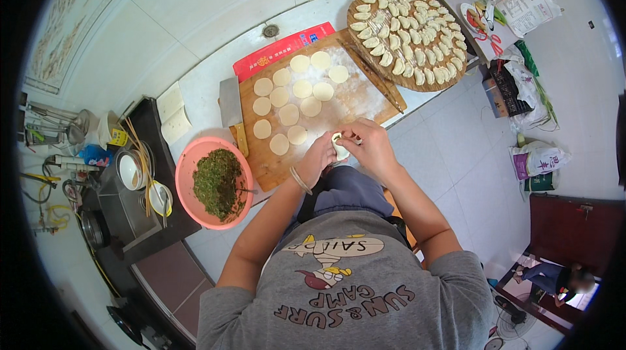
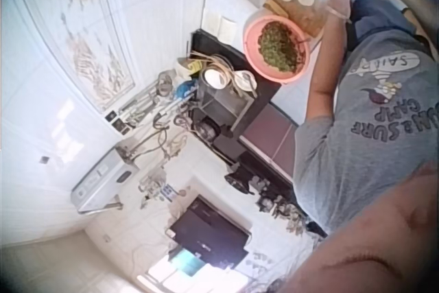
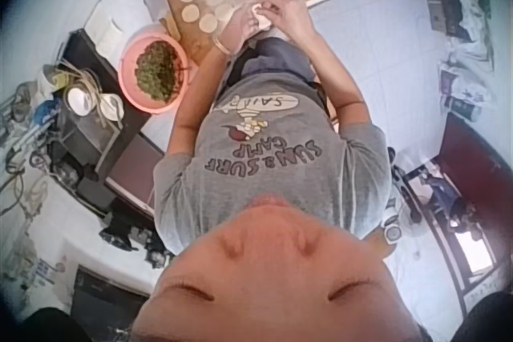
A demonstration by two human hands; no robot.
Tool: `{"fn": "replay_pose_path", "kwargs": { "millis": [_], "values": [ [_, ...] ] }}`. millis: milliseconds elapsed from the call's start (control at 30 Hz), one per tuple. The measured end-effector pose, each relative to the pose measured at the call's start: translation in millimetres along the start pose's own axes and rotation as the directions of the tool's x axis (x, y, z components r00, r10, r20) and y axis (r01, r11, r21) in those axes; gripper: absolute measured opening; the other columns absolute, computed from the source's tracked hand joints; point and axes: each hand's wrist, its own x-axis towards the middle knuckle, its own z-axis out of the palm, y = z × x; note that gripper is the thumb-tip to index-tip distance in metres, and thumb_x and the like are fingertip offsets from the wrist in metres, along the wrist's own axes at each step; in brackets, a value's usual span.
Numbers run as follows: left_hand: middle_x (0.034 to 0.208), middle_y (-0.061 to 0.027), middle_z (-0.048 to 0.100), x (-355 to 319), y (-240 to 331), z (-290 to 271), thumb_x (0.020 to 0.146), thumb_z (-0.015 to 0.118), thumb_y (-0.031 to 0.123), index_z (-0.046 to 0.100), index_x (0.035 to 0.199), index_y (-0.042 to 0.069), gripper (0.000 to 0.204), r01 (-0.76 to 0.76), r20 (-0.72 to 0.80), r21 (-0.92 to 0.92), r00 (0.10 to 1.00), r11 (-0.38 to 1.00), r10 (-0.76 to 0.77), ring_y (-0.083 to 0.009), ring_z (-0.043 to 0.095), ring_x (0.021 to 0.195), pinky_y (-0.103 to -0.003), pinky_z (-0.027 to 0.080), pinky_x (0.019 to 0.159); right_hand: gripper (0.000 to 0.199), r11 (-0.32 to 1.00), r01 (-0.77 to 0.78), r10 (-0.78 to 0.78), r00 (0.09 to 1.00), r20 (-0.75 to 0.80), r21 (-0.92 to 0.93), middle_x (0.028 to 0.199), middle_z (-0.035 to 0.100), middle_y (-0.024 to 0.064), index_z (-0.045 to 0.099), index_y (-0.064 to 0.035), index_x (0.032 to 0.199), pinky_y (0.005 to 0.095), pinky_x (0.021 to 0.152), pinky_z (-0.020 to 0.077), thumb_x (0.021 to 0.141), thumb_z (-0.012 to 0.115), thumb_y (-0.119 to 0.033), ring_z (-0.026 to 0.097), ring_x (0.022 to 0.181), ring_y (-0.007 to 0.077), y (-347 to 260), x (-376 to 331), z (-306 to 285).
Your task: The person fills round dough wrappers with a green vegetable mixture from a pink bowl using a spoon, then folds and pleats the edges to seal them. The finished dumplings are placed on a large round wooden tray. The person repeats this process for multiple dumplings.
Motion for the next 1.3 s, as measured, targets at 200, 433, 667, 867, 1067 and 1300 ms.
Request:
{"fn": "replay_pose_path", "kwargs": {
  "millis": [200,433,667,867,1067,1300],
  "values": [
    [0.120,-0.0120,0.056,-6.0,6.2,2.8,0.099,0.027,0.047,0.041,0.131,-0.001,0.060,0.022,-0.004,0.018,1.000,1.000,-0.022,-0.0205,0.055,0.108,-0.036,0.044,0.094,0.008,0.989,0.118,-0.121,0.992,-0.029,-0.085,0.070,0.058,0.0096,0.066,-0.0038,0.079,0.0369,0.060,0.0479,0.073,0.069,-0.006,0.058,0.067,0.0280,-1.5,-0.5,5.2],
    [0.114,-0.0129,0.058,-11.9,7.5,-6.0,0.098,0.023,0.050,0.046,0.126,-0.002,0.063,0.053,0.059,-0.058,0.997,0.997,-0.049,-0.0213,0.057,0.104,-0.036,0.044,0.092,0.015,0.959,0.247,-0.250,0.968,-0.002,-0.139,0.075,0.059,0.0084,0.068,-0.0051,0.085,0.0360,0.062,0.0488,0.070,0.069,-0.005,0.059,0.070,0.0266,-0.2,-1.5,7.9],
    [0.111,-0.0129,0.059,-21.2,11.1,-9.4,0.097,0.022,0.052,0.048,0.124,-0.001,0.065,0.065,0.100,-0.017,0.993,0.998,-0.063,-0.0210,0.058,0.099,-0.034,0.045,0.086,0.013,0.955,0.272,-0.272,0.962,0.014,-0.121,0.075,0.059,0.0065,0.068,-0.0041,0.082,0.0355,0.062,0.0492,0.069,0.070,-0.005,0.059,0.072,0.0252,-14.5,0.0,9.7],
    [0.111,-0.0148,0.060,-30.9,18.7,-13.7,0.096,0.020,0.054,0.047,0.125,-0.002,0.069,0.089,0.165,-0.037,0.983,0.995,-0.082,-0.0224,0.059,0.098,-0.034,0.045,0.085,0.009,0.922,0.340,-0.337,0.940,0.046,-0.185,0.072,0.057,0.0056,0.068,-0.0061,0.080,0.0336,0.061,0.0483,0.071,0.067,-0.007,0.058,0.069,0.0233,-14.4,-0.9,14.1],
    [0.115,-0.0173,0.059,-37.2,27.6,-16.2,0.096,0.021,0.053,0.045,0.126,-0.004,0.069,0.132,0.180,-0.078,0.977,0.988,-0.116,-0.0253,0.059,0.102,-0.036,0.045,0.088,0.006,0.907,0.384,-0.386,0.922,0.023,-0.171,0.071,0.053,0.0046,0.065,-0.0067,0.078,0.0333,0.058,0.0469,0.072,0.064,-0.009,0.055,0.067,0.0218,-27.3,2.8,15.0],
    [0.120,-0.0179,0.054,-41.3,33.6,-22.3,0.096,0.025,0.051,0.041,0.130,-0.005,0.068,0.144,0.226,-0.130,0.968,0.981,-0.112,-0.0244,0.055,0.111,-0.038,0.042,0.098,0.008,0.874,0.432,-0.425,0.901,0.083,-0.223,0.070,0.051,0.0041,0.065,-0.0087,0.078,0.0311,0.057,0.0472,0.070,0.064,-0.008,0.056,0.068,0.0204,-25.7,7.2,18.9]
  ]
}}
